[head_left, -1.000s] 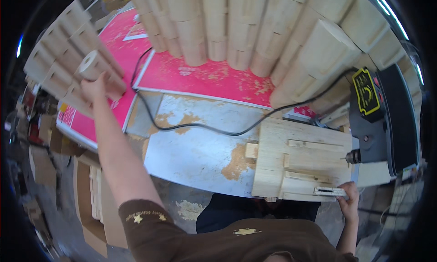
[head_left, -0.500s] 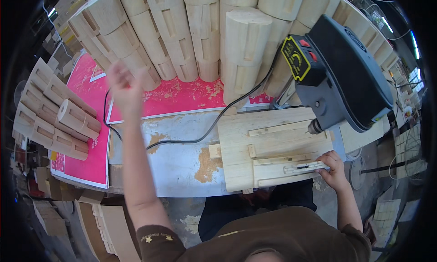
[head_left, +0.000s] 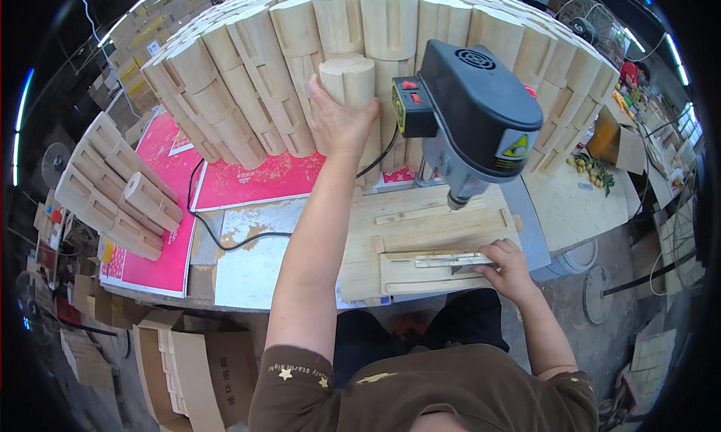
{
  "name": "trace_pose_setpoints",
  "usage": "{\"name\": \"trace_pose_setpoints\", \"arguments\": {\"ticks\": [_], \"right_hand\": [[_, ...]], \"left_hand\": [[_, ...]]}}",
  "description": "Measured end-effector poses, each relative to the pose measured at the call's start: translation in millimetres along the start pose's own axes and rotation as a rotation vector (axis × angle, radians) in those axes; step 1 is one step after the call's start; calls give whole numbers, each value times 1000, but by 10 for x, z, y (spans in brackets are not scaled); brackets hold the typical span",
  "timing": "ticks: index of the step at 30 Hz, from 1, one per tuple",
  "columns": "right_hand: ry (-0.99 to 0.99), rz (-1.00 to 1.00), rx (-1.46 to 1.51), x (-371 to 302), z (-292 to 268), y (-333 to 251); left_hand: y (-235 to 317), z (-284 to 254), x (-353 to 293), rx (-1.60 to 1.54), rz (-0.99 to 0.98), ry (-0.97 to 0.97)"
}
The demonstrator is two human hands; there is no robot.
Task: Using a drill press to drill holes into the centers of many cylindrical wood blocks.
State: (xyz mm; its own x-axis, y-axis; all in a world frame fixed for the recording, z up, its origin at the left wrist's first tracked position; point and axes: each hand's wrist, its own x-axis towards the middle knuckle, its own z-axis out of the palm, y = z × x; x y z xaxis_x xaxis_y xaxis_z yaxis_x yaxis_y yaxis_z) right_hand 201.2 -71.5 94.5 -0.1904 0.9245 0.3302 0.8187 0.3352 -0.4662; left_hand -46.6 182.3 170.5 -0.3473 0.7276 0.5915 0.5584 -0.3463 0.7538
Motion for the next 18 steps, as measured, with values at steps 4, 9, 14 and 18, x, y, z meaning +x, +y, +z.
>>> {"name": "trace_pose_setpoints", "arguments": {"ticks": [4,9,14,18], "right_hand": [[-4,-25,-22,-18,-4,14],[-29,-61,13,-46,-38,103],[-72,-119,36,35,12,244],[-78,-217,93,168,44,383]], "left_hand": [[52,-329,-121,-173,20,33],[271,-1128,-697,-360,-15,-231],[80,-1632,-1387,-193,-113,-738],[-38,-1757,-1684,-6,-22,-1071]]}}
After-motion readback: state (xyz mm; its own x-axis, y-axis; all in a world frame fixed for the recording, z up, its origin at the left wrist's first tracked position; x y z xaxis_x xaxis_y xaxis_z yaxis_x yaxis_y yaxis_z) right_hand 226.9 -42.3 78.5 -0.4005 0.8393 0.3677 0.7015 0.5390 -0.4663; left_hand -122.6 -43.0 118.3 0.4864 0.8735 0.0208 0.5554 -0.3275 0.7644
